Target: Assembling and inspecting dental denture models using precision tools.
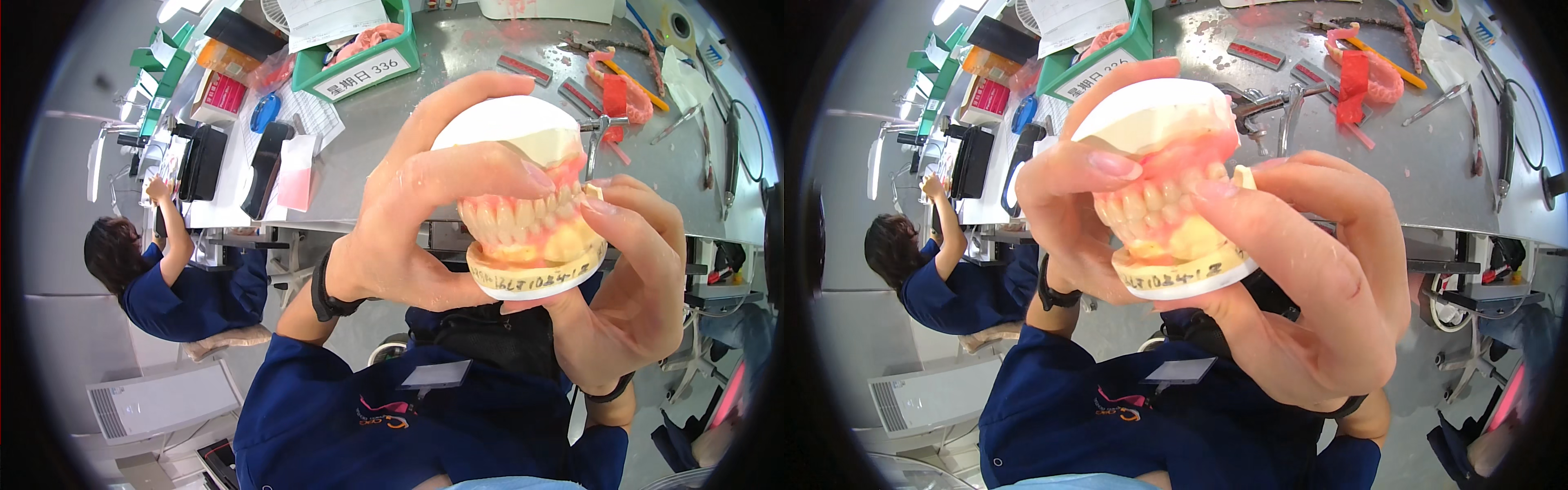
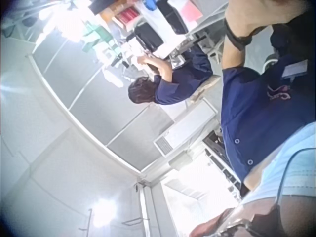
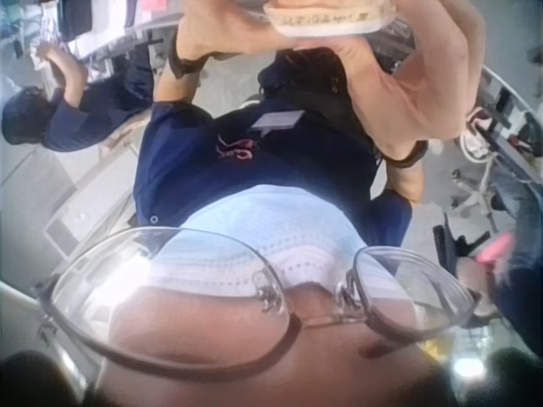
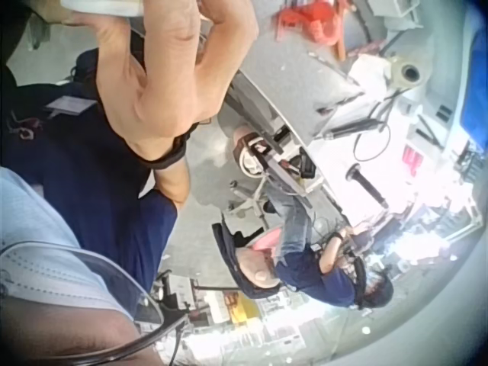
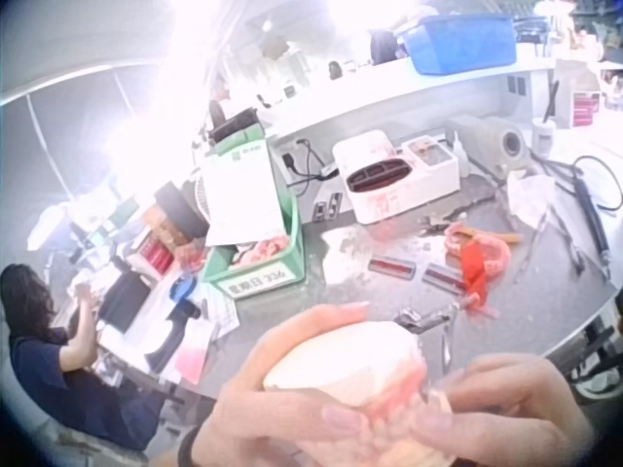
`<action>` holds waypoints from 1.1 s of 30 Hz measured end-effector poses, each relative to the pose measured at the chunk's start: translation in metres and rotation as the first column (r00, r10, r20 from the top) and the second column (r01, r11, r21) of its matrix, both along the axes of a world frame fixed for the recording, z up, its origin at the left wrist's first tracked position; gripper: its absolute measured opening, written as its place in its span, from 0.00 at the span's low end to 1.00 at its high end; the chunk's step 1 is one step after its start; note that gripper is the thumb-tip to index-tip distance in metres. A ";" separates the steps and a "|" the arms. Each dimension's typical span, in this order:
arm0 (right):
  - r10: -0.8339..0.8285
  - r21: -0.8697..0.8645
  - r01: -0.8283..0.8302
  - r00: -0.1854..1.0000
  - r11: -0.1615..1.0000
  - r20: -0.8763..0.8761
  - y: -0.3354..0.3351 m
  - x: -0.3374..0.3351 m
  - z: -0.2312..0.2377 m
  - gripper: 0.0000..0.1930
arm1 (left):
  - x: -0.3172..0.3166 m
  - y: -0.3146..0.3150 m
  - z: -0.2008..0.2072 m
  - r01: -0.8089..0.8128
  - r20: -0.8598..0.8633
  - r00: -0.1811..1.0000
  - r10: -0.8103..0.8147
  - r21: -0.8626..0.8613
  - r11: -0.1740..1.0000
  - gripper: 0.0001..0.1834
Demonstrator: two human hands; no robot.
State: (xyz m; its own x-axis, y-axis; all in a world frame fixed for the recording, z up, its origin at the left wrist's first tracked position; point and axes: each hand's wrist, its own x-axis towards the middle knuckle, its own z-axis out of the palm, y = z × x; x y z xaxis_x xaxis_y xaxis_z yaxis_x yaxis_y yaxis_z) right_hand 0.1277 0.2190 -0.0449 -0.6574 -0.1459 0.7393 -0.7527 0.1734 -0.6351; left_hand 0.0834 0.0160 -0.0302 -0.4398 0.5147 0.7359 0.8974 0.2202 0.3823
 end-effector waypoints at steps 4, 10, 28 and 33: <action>0.018 -0.021 -0.019 0.998 1.000 -0.057 0.001 -0.004 -0.004 0.30 | -0.002 0.002 0.004 -0.029 -0.028 0.999 0.029 -0.027 0.999 0.45; 0.075 -0.001 -0.080 0.935 0.997 0.346 0.033 -0.031 0.003 0.17 | 0.004 0.003 -0.010 -0.162 0.147 0.980 0.134 0.194 0.968 0.29; -0.212 0.891 0.215 0.967 0.399 -0.139 0.133 -0.139 0.001 0.12 | -0.026 -0.022 0.000 -0.087 0.313 0.942 0.122 -0.124 0.988 0.49; -0.263 0.698 0.336 0.941 0.633 -0.214 0.127 -0.122 0.013 0.06 | -0.026 -0.023 -0.007 -0.126 0.248 0.958 0.144 -0.089 0.988 0.50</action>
